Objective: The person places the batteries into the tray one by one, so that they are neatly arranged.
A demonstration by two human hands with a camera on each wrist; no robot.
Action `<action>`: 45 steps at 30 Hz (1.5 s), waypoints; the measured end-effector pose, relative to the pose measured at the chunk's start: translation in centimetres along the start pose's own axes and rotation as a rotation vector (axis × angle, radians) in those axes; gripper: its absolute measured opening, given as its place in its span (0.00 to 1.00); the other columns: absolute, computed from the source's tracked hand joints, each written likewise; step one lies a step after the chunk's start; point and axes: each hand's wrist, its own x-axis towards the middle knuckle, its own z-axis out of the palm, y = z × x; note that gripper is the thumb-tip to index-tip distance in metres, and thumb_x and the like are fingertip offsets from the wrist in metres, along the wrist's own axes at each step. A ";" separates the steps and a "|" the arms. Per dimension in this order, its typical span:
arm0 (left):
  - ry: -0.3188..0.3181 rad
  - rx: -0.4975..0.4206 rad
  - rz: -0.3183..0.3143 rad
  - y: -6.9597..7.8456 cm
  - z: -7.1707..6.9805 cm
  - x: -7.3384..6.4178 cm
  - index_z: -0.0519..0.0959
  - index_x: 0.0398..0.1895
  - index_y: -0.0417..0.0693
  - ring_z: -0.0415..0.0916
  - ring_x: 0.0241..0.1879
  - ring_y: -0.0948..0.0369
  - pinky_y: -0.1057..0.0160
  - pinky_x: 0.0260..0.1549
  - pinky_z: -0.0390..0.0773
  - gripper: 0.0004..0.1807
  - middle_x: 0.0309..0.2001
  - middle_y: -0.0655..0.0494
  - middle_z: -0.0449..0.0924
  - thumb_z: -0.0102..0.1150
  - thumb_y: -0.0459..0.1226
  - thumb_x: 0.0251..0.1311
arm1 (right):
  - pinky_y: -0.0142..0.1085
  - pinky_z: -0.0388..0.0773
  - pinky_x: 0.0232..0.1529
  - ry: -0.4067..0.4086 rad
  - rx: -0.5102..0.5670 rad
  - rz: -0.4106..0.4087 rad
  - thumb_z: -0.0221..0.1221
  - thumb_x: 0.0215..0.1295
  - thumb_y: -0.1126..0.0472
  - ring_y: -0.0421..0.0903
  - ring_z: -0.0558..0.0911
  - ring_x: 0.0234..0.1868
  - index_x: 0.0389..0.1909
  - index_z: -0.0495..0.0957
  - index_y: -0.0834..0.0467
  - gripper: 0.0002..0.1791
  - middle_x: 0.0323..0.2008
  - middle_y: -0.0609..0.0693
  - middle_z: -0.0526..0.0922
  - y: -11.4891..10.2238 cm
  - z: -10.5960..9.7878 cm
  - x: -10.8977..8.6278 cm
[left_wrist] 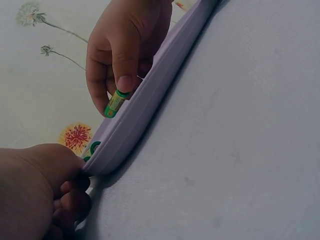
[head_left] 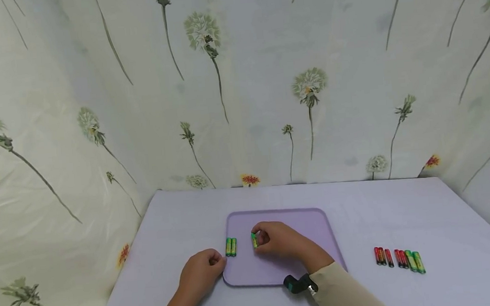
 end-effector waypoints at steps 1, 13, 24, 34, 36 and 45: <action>-0.001 0.002 -0.001 0.0 0.0 0.0 0.80 0.26 0.60 0.69 0.25 0.64 0.61 0.27 0.66 0.11 0.23 0.66 0.76 0.68 0.49 0.65 | 0.39 0.77 0.47 -0.004 -0.002 -0.001 0.75 0.61 0.54 0.37 0.79 0.37 0.56 0.80 0.54 0.24 0.34 0.38 0.81 -0.2 0.0 0.1; -0.019 -0.011 -0.005 0.1 -0.2 0.2 0.80 0.26 0.60 0.70 0.25 0.63 0.61 0.28 0.67 0.11 0.23 0.66 0.76 0.67 0.49 0.65 | 0.38 0.75 0.41 -0.036 -0.072 0.019 0.75 0.60 0.53 0.38 0.77 0.34 0.57 0.80 0.54 0.27 0.31 0.39 0.80 -1.7 0.9 1.1; -0.010 -0.018 0.022 0.2 -0.3 0.5 0.80 0.26 0.59 0.69 0.25 0.64 0.61 0.28 0.67 0.12 0.23 0.66 0.76 0.67 0.49 0.65 | 0.37 0.74 0.37 -0.047 -0.092 0.040 0.75 0.60 0.52 0.39 0.76 0.32 0.59 0.79 0.54 0.28 0.30 0.41 0.79 -2.5 1.3 1.9; -0.008 -0.013 0.028 -0.2 -0.1 0.4 0.80 0.25 0.60 0.69 0.25 0.64 0.61 0.28 0.67 0.12 0.23 0.66 0.76 0.68 0.49 0.65 | 0.35 0.71 0.33 -0.061 -0.143 0.042 0.75 0.61 0.51 0.38 0.75 0.29 0.61 0.79 0.54 0.29 0.27 0.41 0.78 -3.1 2.1 2.4; -0.004 -0.011 0.031 -0.2 -0.1 0.4 0.80 0.25 0.60 0.69 0.25 0.64 0.60 0.28 0.67 0.12 0.23 0.66 0.76 0.68 0.49 0.64 | 0.35 0.72 0.33 -0.064 -0.150 0.043 0.74 0.61 0.51 0.38 0.75 0.29 0.62 0.79 0.54 0.29 0.27 0.41 0.78 -3.3 2.2 2.5; -0.012 -0.005 0.036 -0.3 -0.2 0.2 0.80 0.25 0.60 0.69 0.24 0.64 0.61 0.27 0.67 0.12 0.23 0.66 0.76 0.67 0.49 0.65 | 0.35 0.73 0.34 -0.075 -0.129 0.055 0.75 0.61 0.51 0.37 0.76 0.30 0.61 0.79 0.54 0.30 0.29 0.41 0.79 -4.0 3.0 2.7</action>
